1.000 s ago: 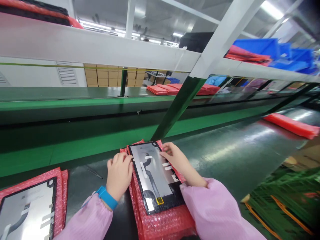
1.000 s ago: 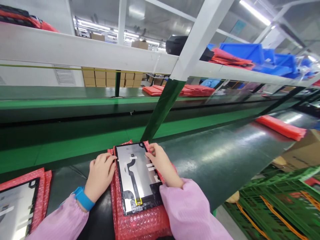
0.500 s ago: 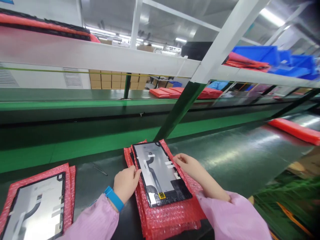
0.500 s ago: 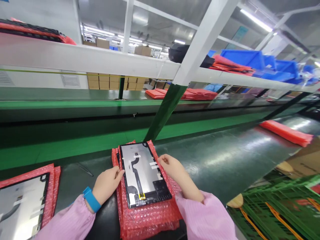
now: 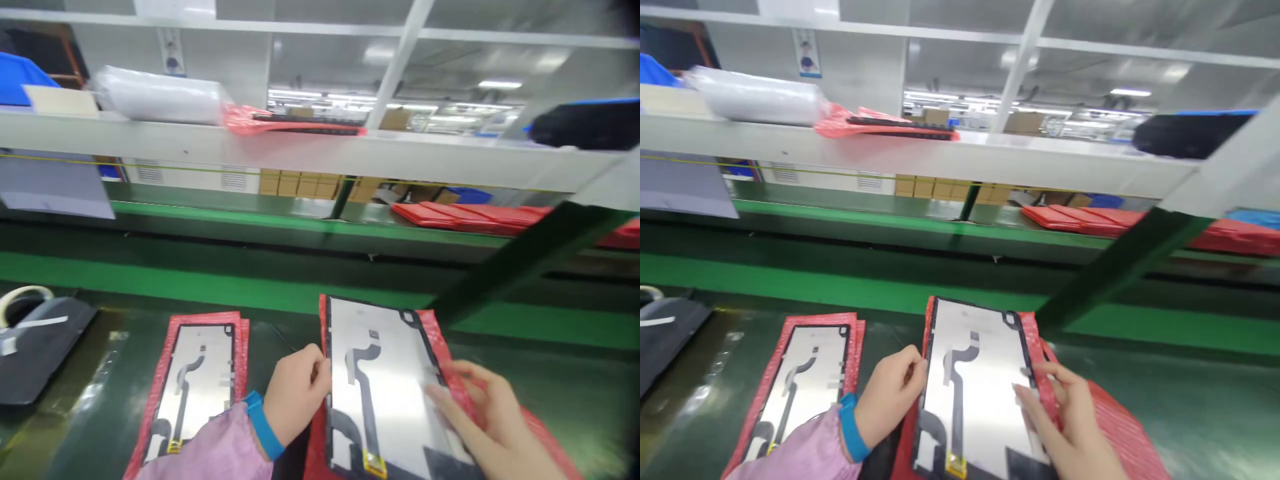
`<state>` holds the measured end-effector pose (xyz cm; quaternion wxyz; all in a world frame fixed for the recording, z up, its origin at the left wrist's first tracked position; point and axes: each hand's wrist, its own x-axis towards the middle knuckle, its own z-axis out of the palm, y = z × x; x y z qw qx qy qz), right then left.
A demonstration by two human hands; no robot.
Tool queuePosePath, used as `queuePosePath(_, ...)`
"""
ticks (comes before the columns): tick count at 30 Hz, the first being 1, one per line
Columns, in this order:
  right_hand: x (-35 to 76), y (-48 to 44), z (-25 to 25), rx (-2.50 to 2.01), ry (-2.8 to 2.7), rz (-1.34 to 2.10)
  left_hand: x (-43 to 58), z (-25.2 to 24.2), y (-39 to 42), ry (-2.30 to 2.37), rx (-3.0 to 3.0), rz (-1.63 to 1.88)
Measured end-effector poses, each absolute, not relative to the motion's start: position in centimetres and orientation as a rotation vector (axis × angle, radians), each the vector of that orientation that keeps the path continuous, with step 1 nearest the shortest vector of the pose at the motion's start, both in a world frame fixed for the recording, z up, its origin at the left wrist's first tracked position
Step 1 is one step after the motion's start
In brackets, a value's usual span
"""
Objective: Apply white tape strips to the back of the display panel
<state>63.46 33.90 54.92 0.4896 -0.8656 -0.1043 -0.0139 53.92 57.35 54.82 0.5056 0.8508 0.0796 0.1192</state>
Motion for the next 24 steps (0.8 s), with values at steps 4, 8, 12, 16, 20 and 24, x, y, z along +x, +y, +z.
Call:
queuePosePath(4,57.8,41.7,51.5,-1.910,-0.356,0.141,47.4,53.0,64.0,0.346,1.806,0.391)
queuePosePath(8,53.8,51.1,46.7,-1.707,-0.460,0.314,40.8,50.4,70.1,0.553,1.653,0.494)
queuePosePath(12,52.4,57.7,43.4,-1.689,-0.558,0.336,36.7,48.4,73.9,0.633,1.577,0.544)
queuePosePath(16,53.7,59.4,40.6,-1.951,-0.874,0.026,34.9,46.0,76.0,0.718,1.822,0.535)
queuePosePath(20,55.4,58.4,37.4,-2.109,-1.038,-0.085,33.6,43.1,76.0,0.750,1.937,0.565)
queuePosePath(24,55.9,57.9,35.7,-2.093,-1.021,0.047,33.4,40.3,74.4,0.582,1.819,0.541)
